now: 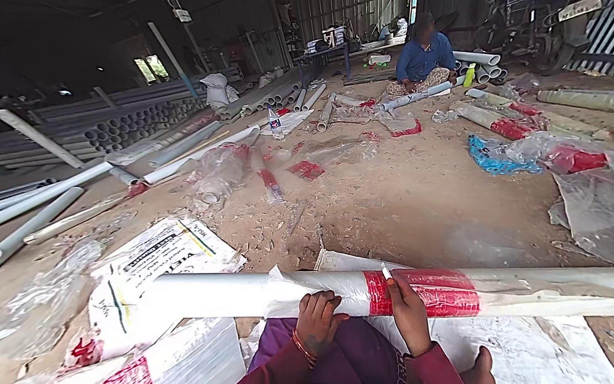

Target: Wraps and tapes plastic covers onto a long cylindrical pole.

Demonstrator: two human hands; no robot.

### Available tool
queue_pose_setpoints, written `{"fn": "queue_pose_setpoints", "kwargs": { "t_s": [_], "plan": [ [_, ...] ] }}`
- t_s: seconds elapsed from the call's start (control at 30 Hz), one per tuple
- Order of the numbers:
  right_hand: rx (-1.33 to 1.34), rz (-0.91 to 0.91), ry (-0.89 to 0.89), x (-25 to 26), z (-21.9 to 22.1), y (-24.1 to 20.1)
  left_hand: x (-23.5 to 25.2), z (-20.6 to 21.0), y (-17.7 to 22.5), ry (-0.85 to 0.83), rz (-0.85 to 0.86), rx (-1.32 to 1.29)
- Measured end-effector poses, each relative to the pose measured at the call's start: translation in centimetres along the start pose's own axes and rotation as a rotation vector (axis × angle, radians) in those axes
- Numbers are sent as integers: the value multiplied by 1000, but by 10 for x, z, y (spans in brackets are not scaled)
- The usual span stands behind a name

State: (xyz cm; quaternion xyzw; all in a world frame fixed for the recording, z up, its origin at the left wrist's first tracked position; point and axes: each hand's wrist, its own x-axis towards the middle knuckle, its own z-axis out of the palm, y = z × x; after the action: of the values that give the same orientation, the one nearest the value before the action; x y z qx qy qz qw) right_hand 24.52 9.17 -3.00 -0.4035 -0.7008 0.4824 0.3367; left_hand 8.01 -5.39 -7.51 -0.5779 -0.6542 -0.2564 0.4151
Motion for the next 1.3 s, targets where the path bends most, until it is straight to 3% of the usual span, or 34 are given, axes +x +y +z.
{"fn": "queue_pose_setpoints", "kwargs": {
  "t_s": [0.83, 1.03, 1.2, 1.3],
  "plan": [
    [57, 7, -13, 0, -5, 4, 3, -5, 1, -42, -11, 9],
    [-315, -166, 95, -40, -21, 0, 7, -19, 4, -168, -94, -187],
    [-416, -218, 130, -89, -3, 22, -5, -8, 8, -44, -118, -177],
    [-426, -212, 140, -89, 9, 20, -2, 0, 5, 29, -99, -111]
  ]
}}
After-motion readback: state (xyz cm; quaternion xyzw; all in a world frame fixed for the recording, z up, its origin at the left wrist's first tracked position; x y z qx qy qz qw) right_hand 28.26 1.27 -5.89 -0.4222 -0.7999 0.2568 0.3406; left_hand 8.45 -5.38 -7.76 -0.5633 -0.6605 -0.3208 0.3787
